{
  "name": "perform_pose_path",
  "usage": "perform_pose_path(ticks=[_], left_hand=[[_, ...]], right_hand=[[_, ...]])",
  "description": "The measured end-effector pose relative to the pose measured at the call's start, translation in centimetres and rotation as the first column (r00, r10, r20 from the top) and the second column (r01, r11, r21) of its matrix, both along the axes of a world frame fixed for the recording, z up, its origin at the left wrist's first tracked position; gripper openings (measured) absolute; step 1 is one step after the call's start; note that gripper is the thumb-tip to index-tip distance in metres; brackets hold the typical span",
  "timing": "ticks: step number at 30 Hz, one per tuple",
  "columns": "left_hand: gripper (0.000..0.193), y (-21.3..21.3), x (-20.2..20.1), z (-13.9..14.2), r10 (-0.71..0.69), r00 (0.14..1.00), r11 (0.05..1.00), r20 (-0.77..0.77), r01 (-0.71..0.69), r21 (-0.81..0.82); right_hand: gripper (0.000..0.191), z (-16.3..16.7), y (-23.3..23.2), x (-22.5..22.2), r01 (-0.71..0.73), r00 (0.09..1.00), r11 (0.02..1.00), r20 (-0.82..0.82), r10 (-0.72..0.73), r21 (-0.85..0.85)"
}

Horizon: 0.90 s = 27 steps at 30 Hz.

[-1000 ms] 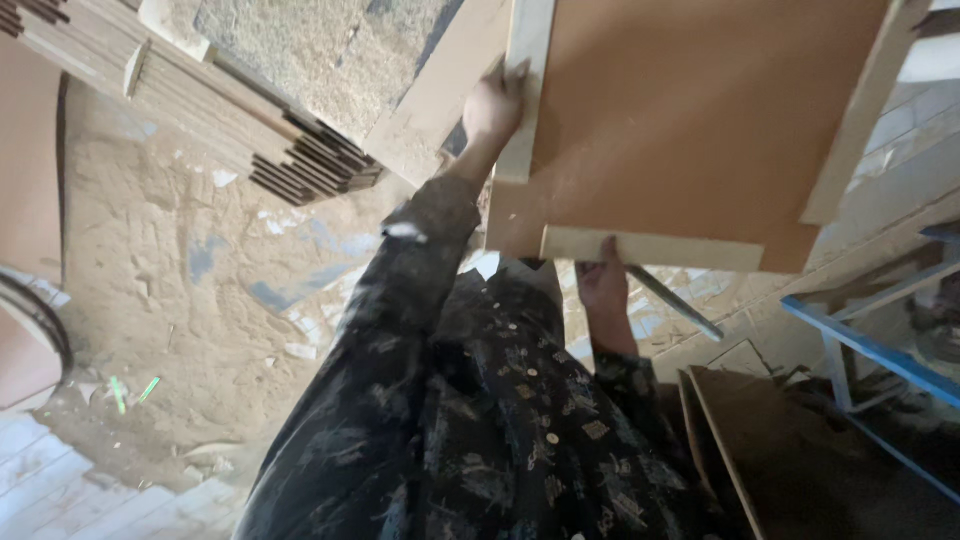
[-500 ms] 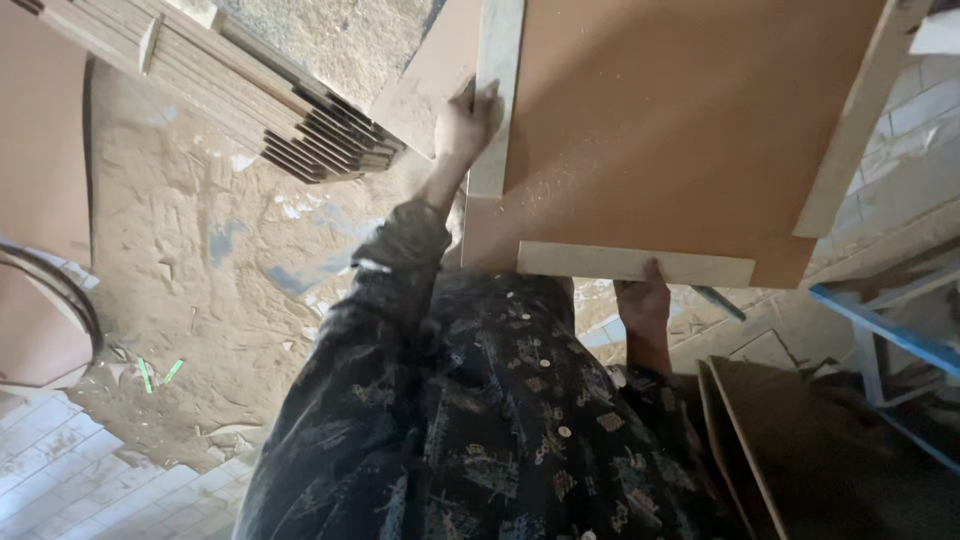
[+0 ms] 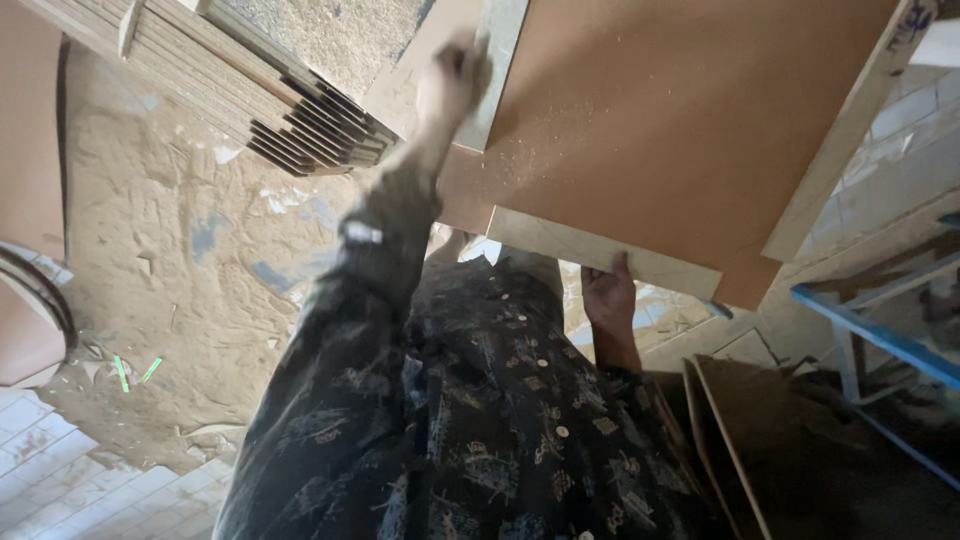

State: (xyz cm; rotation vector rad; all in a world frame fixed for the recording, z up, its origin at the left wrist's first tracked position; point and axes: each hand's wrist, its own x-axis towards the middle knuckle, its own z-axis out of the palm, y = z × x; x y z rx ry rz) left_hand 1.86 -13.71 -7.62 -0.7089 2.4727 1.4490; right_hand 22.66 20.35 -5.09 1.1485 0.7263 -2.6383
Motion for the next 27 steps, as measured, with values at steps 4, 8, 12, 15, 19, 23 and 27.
perform_pose_path(ticks=[4,8,12,15,19,23,27], left_hand=[[0.047,1.5,5.3,-0.3,0.028,0.965,0.937,-0.262,-0.117,-0.33],[0.042,1.6,5.8,-1.6,0.059,0.994,0.92,-0.087,-0.088,-0.383],[0.043,0.6,3.5,-2.5,0.085,0.996,0.905,-0.007,-0.08,-0.418],[0.04,0.3,3.1,-2.7,0.043,0.997,0.889,-0.067,-0.068,-0.452],[0.036,0.2,2.8,-1.8,0.007,0.999,0.893,-0.031,-0.021,-0.45],[0.034,-0.3,1.5,-0.6,-0.042,0.998,0.904,-0.04,0.021,-0.427],[0.028,-0.4,-0.9,-0.4,-0.082,0.993,0.89,-0.08,0.038,-0.454]], right_hand=[[0.031,0.3,-0.8,0.1,0.045,0.997,0.998,0.062,-0.047,0.031],[0.035,-0.1,-2.0,0.3,0.023,0.986,0.994,0.168,-0.005,-0.106],[0.037,-0.6,-3.4,0.5,0.036,0.967,0.996,0.254,-0.015,-0.078],[0.037,-0.5,-3.8,0.4,0.026,0.974,0.997,0.228,-0.007,-0.079],[0.038,-0.3,-4.1,0.1,-0.056,0.992,0.982,0.102,0.075,-0.182],[0.037,0.2,-4.8,-0.4,0.032,0.974,0.995,0.227,-0.01,-0.091],[0.038,0.2,-5.3,-1.7,-0.039,0.988,0.992,0.143,0.057,-0.123]])
